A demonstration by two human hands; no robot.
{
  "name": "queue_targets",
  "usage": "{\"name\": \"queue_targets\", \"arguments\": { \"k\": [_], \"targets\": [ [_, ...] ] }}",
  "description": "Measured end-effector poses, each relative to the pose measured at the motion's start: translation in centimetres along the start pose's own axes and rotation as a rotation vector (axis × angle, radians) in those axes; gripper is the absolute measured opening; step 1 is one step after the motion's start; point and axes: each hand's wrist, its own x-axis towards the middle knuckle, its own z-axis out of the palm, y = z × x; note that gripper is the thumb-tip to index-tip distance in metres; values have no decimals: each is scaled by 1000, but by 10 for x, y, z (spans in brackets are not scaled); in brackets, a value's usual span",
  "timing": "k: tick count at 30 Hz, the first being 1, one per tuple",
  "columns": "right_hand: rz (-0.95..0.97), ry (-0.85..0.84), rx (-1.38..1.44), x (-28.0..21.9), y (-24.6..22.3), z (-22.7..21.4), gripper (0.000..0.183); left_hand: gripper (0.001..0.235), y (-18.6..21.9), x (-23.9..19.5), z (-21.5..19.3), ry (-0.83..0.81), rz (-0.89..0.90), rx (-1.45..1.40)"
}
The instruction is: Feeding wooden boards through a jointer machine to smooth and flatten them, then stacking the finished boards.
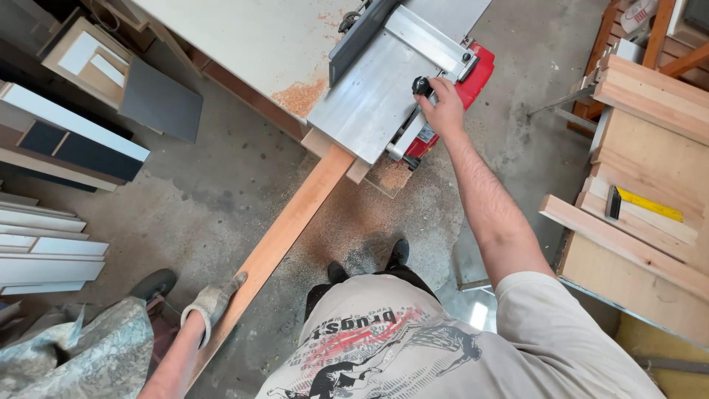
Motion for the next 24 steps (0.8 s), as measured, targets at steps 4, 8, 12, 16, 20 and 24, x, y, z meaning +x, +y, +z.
{"name": "queue_targets", "arguments": {
  "k": [4,8,12,16,20,24],
  "targets": [
    [-18,45,-15,0,7,3,43,95,51,-30,-10,-3,45,67],
    [3,51,-13,0,4,2,44,96,87,-11,-9,0,86,52],
    [31,27,-22,-2,-4,-2,46,98,139,-45,-15,-6,106,28],
    [35,30,9,-4,-13,-8,43,106,168,-54,-16,-29,98,77],
    [23,50,-3,-4,-12,-6,44,112,159,32,0,17,120,74],
    [37,59,-32,-3,-1,2,44,105,189,23,-3,-16,183,128]
  ]
}}
